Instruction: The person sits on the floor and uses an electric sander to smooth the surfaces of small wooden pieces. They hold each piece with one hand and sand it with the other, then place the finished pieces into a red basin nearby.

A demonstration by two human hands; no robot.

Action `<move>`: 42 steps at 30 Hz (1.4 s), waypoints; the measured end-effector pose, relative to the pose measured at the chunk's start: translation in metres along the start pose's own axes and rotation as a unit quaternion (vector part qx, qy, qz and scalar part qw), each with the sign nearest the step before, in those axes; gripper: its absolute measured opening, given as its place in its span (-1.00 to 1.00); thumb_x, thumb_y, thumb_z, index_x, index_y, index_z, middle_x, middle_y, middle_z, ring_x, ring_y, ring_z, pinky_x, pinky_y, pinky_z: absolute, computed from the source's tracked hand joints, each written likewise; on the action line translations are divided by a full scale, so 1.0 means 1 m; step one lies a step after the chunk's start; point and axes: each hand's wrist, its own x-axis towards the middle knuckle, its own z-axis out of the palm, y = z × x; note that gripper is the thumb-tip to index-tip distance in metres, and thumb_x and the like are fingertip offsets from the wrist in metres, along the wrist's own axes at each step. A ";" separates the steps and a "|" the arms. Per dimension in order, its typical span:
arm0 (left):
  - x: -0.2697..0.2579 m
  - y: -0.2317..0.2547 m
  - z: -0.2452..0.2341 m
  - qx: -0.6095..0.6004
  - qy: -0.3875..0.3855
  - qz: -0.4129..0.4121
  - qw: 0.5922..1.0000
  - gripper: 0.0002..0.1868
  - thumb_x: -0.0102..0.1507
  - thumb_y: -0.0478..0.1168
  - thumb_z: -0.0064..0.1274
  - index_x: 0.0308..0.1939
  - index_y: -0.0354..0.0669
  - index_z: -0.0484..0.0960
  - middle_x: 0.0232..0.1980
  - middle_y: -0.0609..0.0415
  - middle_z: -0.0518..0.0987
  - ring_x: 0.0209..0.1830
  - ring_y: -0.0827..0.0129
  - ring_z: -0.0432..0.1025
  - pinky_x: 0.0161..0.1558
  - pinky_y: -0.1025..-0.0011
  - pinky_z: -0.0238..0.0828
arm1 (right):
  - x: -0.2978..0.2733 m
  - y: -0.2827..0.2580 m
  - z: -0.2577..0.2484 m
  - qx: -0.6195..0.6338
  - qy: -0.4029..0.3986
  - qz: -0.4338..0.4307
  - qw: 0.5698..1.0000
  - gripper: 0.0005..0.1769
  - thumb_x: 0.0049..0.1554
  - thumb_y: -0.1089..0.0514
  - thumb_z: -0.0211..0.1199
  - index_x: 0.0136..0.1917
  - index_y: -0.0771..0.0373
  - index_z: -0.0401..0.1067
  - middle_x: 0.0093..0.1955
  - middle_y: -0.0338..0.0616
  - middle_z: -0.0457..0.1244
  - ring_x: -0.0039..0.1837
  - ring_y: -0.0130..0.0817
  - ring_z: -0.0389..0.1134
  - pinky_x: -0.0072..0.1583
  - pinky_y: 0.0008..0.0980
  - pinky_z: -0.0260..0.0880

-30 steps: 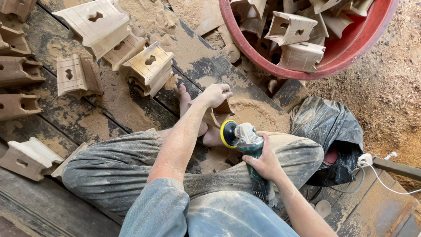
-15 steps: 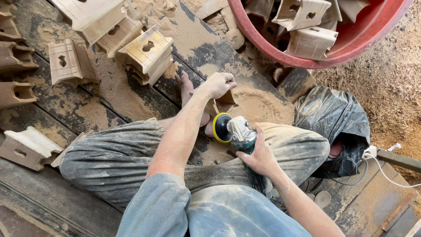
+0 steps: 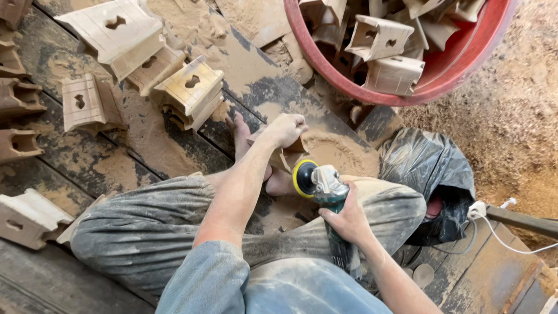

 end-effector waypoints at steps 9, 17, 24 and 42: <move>0.010 -0.013 0.008 -0.025 0.011 0.022 0.999 -0.78 0.31 -0.02 -0.04 -0.31 0.04 0.65 -0.20 -0.14 0.66 -0.01 -0.05 0.56 -0.01 0.06 0.48 | -0.004 -0.018 0.013 -0.033 -0.069 -0.018 0.997 0.10 -0.09 -0.05 0.48 0.51 -0.09 -0.17 0.42 0.39 0.15 0.47 0.26 0.19 0.51 0.09 0.17; 0.002 -0.011 0.006 -0.034 0.015 0.033 0.999 -0.78 0.29 -0.04 -0.02 -0.34 0.02 0.66 -0.23 -0.16 0.66 -0.04 -0.08 0.56 -0.06 0.06 0.48 | -0.001 -0.006 0.014 -0.027 -0.051 -0.015 0.998 0.07 -0.11 -0.05 0.49 0.49 -0.05 -0.12 0.37 0.41 0.19 0.44 0.30 0.22 0.47 0.12 0.21; -0.009 0.006 -0.006 -0.016 0.024 0.034 0.999 -0.80 0.29 -0.06 -0.03 -0.31 0.02 0.66 -0.19 -0.17 0.67 0.01 -0.08 0.55 -0.01 0.04 0.49 | 0.003 -0.002 0.005 0.006 -0.026 0.015 1.000 0.14 -0.16 -0.10 0.50 0.51 -0.03 -0.12 0.37 0.42 0.19 0.46 0.27 0.20 0.48 0.08 0.19; -0.005 -0.002 0.004 -0.025 0.013 0.043 0.999 -0.79 0.28 -0.06 0.01 -0.32 -0.01 0.68 -0.21 -0.21 0.66 -0.01 -0.15 0.55 -0.07 0.00 0.46 | -0.003 -0.009 0.013 -0.031 -0.053 0.003 0.998 0.08 -0.10 -0.03 0.47 0.51 -0.05 -0.11 0.40 0.41 0.16 0.48 0.26 0.18 0.50 0.07 0.17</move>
